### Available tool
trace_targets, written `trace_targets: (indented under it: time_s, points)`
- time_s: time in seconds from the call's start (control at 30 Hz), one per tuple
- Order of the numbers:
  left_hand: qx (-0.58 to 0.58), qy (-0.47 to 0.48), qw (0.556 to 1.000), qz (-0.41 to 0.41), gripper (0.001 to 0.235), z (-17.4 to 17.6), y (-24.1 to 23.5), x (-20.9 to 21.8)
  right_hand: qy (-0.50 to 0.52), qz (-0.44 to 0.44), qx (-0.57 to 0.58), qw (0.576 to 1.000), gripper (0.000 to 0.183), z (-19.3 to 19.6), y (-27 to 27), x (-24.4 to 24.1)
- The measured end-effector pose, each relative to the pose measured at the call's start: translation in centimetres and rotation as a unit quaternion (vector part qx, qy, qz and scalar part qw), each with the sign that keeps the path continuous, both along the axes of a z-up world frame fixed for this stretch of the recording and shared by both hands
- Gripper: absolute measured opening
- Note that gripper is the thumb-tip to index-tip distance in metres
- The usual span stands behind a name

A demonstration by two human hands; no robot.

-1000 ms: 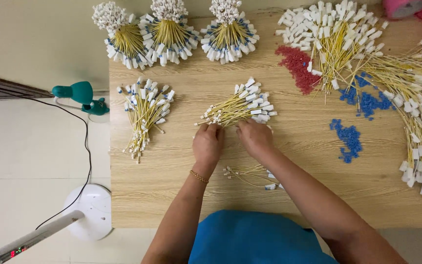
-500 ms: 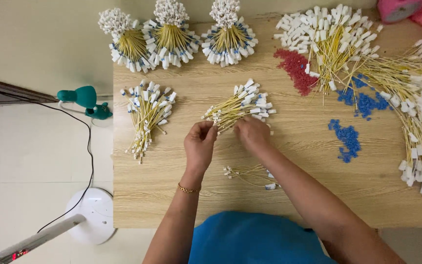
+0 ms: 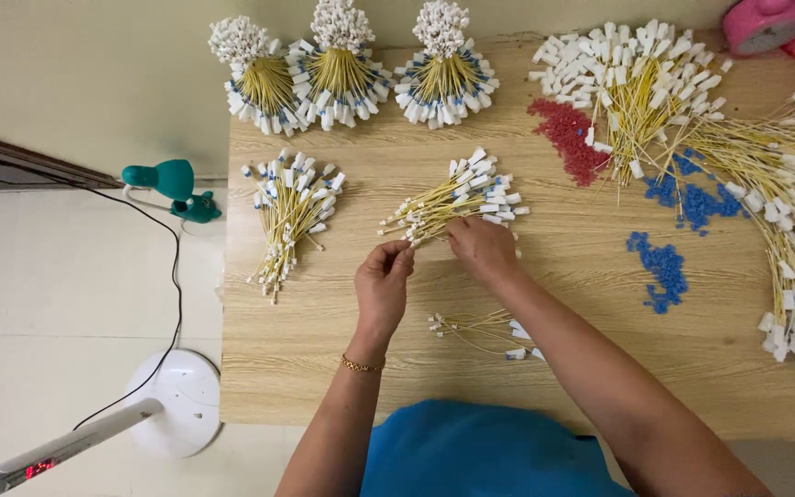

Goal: Assemble small white plastic connectors onto thin yellow wires by hand.

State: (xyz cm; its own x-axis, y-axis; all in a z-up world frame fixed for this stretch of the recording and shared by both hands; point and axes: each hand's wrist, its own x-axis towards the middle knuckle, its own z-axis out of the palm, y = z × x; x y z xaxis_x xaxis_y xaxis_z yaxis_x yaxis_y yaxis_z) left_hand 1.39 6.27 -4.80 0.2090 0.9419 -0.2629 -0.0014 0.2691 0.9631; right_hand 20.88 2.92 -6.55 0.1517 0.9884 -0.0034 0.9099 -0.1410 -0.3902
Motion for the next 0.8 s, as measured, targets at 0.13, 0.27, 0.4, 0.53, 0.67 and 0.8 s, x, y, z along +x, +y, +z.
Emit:
trace_targets:
  time_s: [0.13,0.27,0.4,0.53,0.67,0.8]
  points:
    - [-0.013,0.026,1.000,-0.005,0.013,1.0,-0.4,-0.2,0.054,0.000,0.059,0.997,0.013,-0.2,-0.4,-0.3]
    - [-0.023,0.024,0.999,-0.014,0.014,1.7,-0.8,-0.3,0.049,-0.013,0.025,0.998,0.011,0.0,0.2,-0.4]
    - [-0.031,0.014,0.999,-0.018,0.013,1.5,-1.2,-0.4,0.045,-0.022,-0.023,0.998,0.017,0.6,0.3,-0.3]
    - [-0.041,0.016,0.999,-0.011,0.012,1.0,-1.2,-0.6,0.018,0.008,-0.027,0.999,0.022,-0.8,0.6,-0.1]
    - [-0.045,0.022,0.999,-0.012,0.012,1.2,-1.3,-0.3,-0.019,0.026,-0.033,0.999,0.023,-1.1,0.8,0.0]
    - [-0.047,0.020,0.999,-0.016,0.013,1.4,-1.2,-0.3,-0.002,0.024,-0.050,0.998,0.022,-0.1,1.1,0.4]
